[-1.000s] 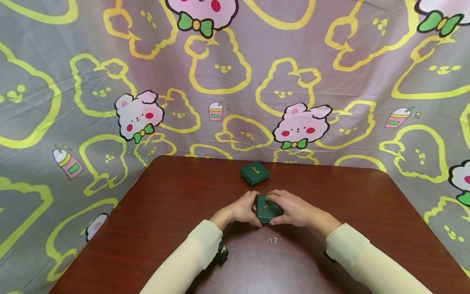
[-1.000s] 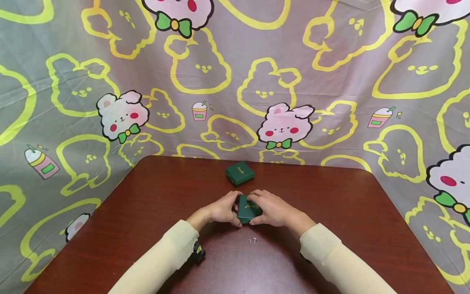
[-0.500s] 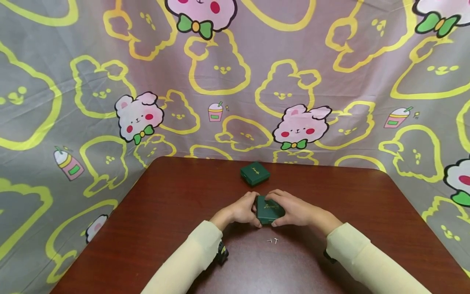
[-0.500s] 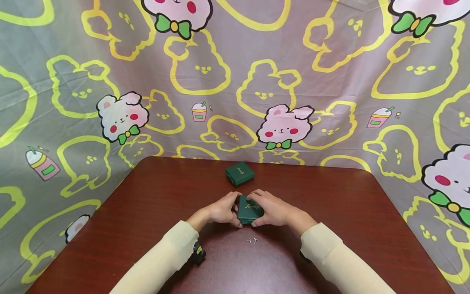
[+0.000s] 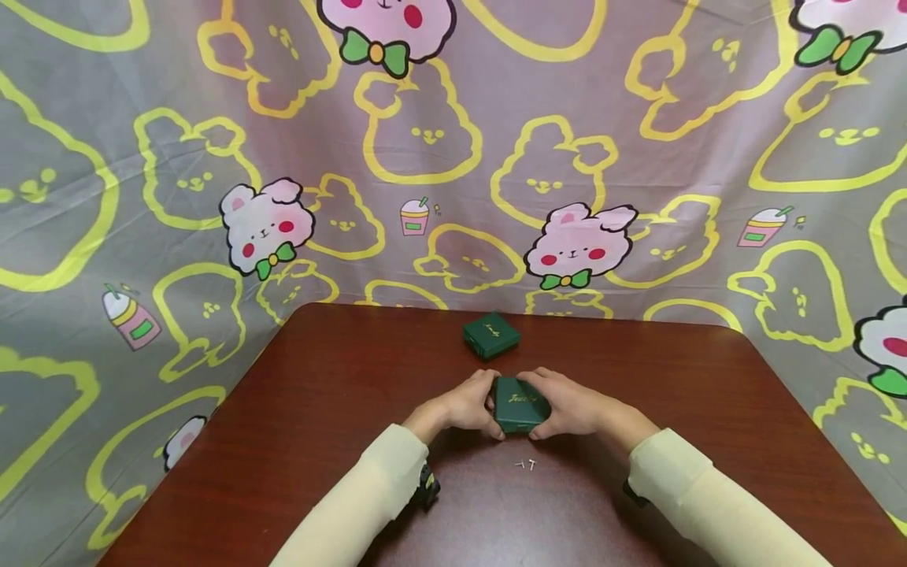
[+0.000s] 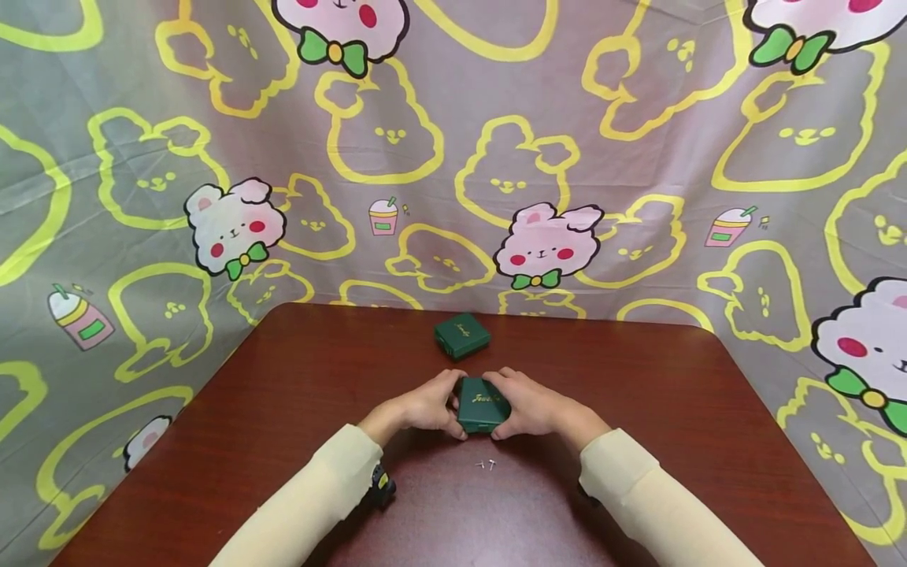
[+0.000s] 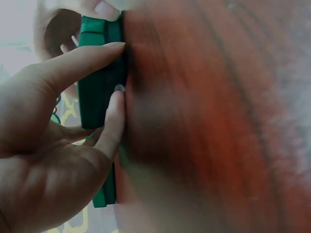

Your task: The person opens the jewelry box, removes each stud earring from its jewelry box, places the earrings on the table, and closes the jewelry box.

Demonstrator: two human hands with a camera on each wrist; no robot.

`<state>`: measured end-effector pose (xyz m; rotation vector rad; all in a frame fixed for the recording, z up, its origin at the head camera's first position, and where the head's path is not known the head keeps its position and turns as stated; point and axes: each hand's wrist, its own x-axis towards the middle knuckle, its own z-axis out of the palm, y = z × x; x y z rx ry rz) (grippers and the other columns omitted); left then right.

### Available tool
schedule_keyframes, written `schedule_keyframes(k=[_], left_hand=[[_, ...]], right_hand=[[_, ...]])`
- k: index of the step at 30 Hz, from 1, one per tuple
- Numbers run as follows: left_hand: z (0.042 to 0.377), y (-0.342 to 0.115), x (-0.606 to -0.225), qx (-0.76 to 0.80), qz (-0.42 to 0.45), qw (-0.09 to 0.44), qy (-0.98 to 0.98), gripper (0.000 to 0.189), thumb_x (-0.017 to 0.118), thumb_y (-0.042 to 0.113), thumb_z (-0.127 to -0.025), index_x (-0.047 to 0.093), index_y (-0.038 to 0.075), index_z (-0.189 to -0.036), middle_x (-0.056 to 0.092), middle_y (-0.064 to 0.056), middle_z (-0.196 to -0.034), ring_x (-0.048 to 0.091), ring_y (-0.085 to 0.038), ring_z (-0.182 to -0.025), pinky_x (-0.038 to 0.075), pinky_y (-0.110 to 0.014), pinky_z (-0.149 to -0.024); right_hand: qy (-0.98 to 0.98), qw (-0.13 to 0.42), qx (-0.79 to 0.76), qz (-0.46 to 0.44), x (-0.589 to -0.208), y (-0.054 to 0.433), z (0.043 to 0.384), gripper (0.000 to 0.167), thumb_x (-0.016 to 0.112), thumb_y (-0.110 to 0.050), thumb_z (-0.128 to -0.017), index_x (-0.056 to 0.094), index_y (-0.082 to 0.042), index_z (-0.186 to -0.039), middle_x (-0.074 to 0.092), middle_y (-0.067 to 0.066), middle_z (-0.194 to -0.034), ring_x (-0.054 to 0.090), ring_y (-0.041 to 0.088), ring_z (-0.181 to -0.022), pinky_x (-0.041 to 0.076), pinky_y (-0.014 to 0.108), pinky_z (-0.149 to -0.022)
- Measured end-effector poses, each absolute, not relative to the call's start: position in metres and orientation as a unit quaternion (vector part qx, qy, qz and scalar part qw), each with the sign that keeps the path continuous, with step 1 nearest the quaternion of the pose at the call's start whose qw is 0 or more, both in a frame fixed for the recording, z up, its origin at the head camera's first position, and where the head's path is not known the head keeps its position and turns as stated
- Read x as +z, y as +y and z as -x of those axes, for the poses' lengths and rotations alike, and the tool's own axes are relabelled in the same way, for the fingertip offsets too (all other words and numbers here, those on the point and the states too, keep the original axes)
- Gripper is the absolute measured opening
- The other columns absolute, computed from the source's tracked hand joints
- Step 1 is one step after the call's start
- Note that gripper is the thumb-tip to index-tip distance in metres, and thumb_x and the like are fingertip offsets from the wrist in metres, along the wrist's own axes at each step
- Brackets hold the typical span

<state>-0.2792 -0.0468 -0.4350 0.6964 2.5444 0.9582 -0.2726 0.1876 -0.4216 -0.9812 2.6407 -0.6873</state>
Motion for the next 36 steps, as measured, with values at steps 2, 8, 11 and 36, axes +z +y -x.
schedule_keyframes(k=[2, 8, 11, 36], left_hand=[[0.281, -0.048, -0.432, 0.321, -0.251, 0.177, 0.896, 0.097, 0.097, 0.017, -0.068, 0.04, 0.001, -0.145, 0.048, -0.003, -0.113, 0.051, -0.013, -0.096, 0.042, -0.027, -0.091], [0.286, -0.052, -0.422, 0.304, -0.273, 0.208, 0.889, 0.093, 0.093, 0.024, -0.075, 0.039, 0.005, -0.149, 0.05, -0.003, -0.118, 0.055, -0.011, -0.095, 0.045, -0.026, -0.088], [0.288, -0.054, -0.419, 0.311, -0.285, 0.219, 0.88, 0.089, 0.09, 0.026, -0.079, 0.04, 0.003, -0.149, 0.052, -0.006, -0.123, 0.06, -0.015, -0.101, 0.048, -0.026, -0.089], [0.329, -0.052, -0.417, 0.416, -0.193, -0.04, 0.888, 0.064, 0.08, 0.023, -0.09, 0.048, 0.006, -0.143, 0.048, -0.016, -0.14, 0.041, -0.037, -0.133, 0.039, -0.054, -0.107]], right_hand=[[0.905, 0.12, -0.233, 0.335, -0.422, 0.187, 0.273, 0.092, 0.09, -0.028, -0.077, 0.041, 0.0, -0.151, 0.053, 0.012, -0.134, 0.054, 0.024, -0.114, 0.048, 0.044, -0.094], [0.911, 0.118, -0.225, 0.325, -0.423, 0.187, 0.272, 0.093, 0.09, -0.03, -0.076, 0.042, -0.001, -0.151, 0.053, 0.011, -0.135, 0.054, 0.024, -0.113, 0.048, 0.043, -0.092], [0.913, 0.117, -0.22, 0.322, -0.423, 0.187, 0.272, 0.094, 0.09, -0.031, -0.076, 0.042, -0.001, -0.151, 0.053, 0.011, -0.135, 0.054, 0.024, -0.114, 0.048, 0.043, -0.092], [0.912, 0.08, -0.251, 0.314, -0.399, 0.2, 0.274, 0.093, 0.091, -0.03, -0.076, 0.043, -0.004, -0.151, 0.054, 0.008, -0.134, 0.054, 0.022, -0.112, 0.051, 0.04, -0.09]])
